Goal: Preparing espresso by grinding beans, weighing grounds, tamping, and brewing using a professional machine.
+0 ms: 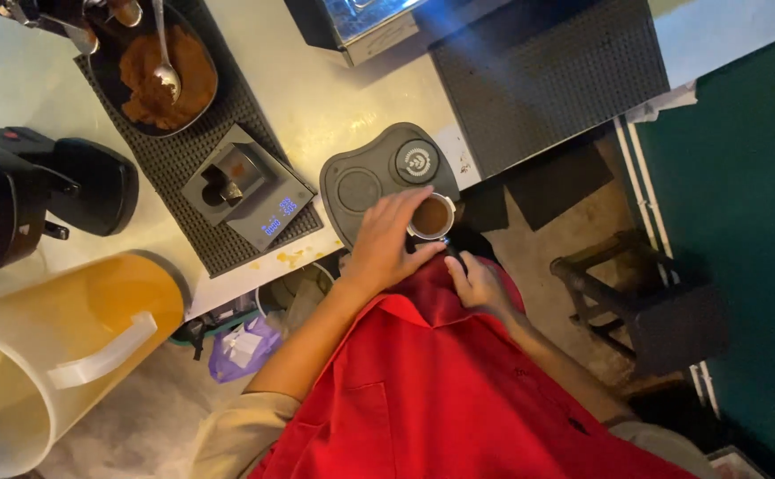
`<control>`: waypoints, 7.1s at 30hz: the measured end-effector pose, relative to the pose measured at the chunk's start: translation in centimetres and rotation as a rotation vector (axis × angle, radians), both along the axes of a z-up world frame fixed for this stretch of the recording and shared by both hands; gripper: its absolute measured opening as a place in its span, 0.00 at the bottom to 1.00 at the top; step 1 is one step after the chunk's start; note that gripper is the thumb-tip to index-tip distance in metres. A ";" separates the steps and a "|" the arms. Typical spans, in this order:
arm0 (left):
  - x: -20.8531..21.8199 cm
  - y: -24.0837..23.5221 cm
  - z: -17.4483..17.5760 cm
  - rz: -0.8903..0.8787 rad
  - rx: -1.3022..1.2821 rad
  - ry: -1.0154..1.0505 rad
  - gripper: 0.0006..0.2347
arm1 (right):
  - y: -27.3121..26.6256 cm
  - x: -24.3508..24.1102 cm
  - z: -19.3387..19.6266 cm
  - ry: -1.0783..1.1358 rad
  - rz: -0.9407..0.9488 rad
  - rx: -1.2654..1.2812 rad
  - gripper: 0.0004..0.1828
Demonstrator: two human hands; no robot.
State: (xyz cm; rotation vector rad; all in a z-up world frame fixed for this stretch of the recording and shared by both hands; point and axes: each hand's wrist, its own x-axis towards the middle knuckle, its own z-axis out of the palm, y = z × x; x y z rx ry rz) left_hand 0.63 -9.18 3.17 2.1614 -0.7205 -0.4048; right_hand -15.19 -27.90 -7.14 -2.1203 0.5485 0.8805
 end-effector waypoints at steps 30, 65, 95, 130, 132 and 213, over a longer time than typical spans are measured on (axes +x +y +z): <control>0.6 -3.4 7.2 0.116 0.506 0.139 0.36 | -6.1 5.8 5.2 -0.139 0.307 0.184 0.26; 0.8 -4.4 3.4 -0.022 0.574 0.064 0.30 | -7.8 7.9 4.0 -0.055 0.370 0.181 0.24; -2.4 20.6 -12.9 1.331 0.034 -0.375 0.12 | 36.8 26.5 8.3 -0.267 0.347 0.669 0.18; -0.8 20.7 -11.1 1.176 0.370 -0.318 0.12 | 39.5 27.7 11.6 -0.387 0.305 0.656 0.19; -0.8 20.9 -11.9 1.170 0.378 -0.338 0.13 | 37.6 26.5 12.0 -0.359 0.339 0.633 0.19; 1.9 -26.3 -5.3 0.845 -0.203 0.113 0.07 | -31.0 25.4 3.3 -0.836 0.582 -0.141 0.30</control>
